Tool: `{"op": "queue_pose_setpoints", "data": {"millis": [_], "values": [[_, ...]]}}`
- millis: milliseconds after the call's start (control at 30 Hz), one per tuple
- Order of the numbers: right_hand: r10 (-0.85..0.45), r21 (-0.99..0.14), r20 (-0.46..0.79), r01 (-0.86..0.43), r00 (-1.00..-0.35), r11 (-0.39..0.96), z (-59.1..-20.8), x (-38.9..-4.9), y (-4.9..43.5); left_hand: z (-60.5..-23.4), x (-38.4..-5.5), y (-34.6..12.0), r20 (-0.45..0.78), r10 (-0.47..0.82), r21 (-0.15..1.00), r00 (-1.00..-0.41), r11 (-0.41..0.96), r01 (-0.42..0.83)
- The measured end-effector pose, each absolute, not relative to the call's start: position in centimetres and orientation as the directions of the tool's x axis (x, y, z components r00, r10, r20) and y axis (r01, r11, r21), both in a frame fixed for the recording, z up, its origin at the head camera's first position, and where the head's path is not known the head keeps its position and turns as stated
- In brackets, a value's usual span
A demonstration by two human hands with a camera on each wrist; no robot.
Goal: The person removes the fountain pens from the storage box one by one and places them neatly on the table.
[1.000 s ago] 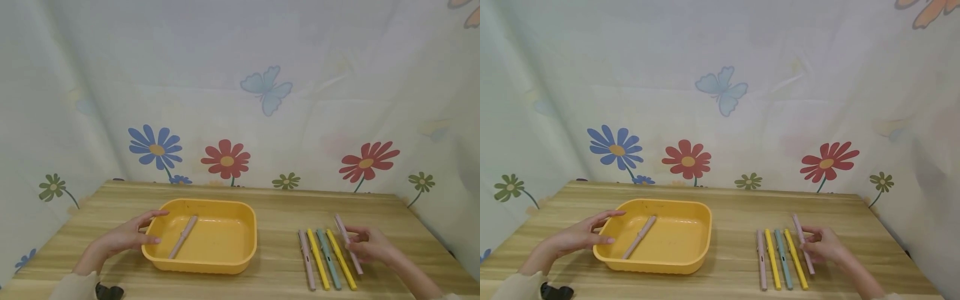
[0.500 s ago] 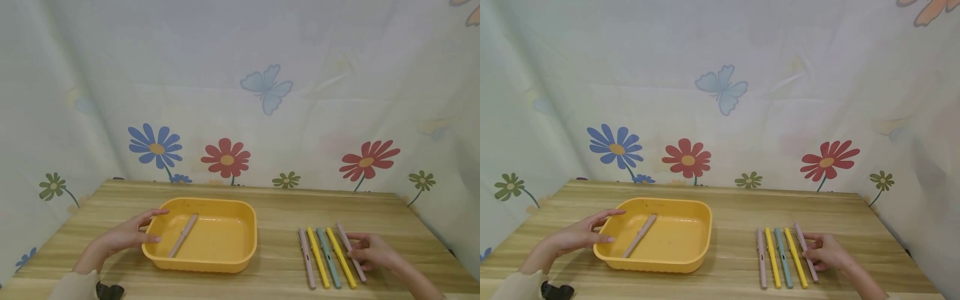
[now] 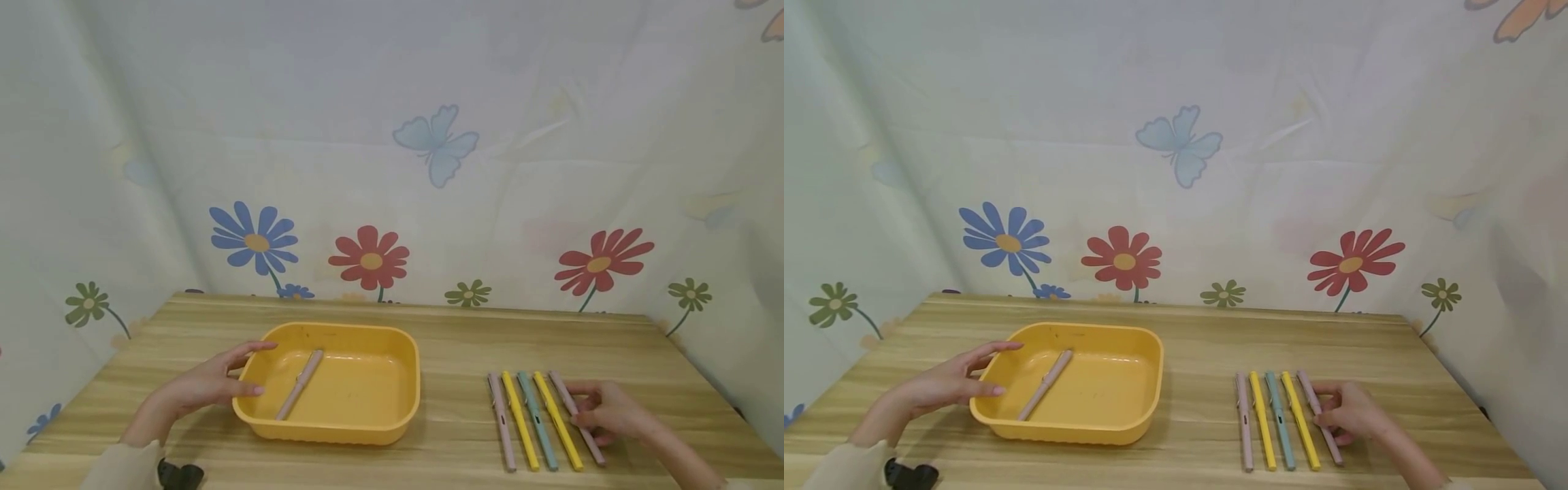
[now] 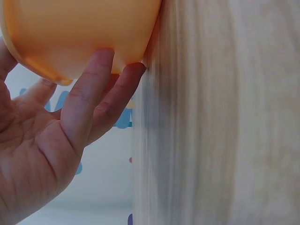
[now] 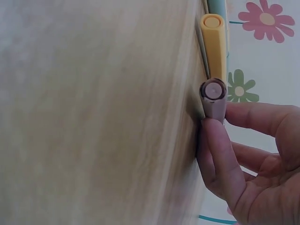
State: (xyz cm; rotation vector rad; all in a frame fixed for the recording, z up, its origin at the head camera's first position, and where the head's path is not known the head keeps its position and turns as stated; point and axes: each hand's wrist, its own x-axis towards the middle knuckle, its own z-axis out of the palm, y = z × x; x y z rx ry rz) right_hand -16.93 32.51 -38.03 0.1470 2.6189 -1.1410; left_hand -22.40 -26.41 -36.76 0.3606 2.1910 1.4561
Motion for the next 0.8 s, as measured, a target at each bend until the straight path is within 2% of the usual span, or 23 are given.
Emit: {"op": "queue_pose_setpoints", "data": {"millis": [333,800], "values": [[-0.076,-0.695,-0.264,0.136,-0.961,0.706,-37.91,-16.68,32.72,-36.55,-22.26,-26.16,-0.259,0.433,0.901,-0.863,0.431,-0.055],[-0.081,-0.711,-0.262,0.136,-0.962,0.690,-38.01,-16.64,33.24,-36.54,-22.31,-26.25,-0.251,0.470,0.917,-0.846,0.395,-0.053]]}}
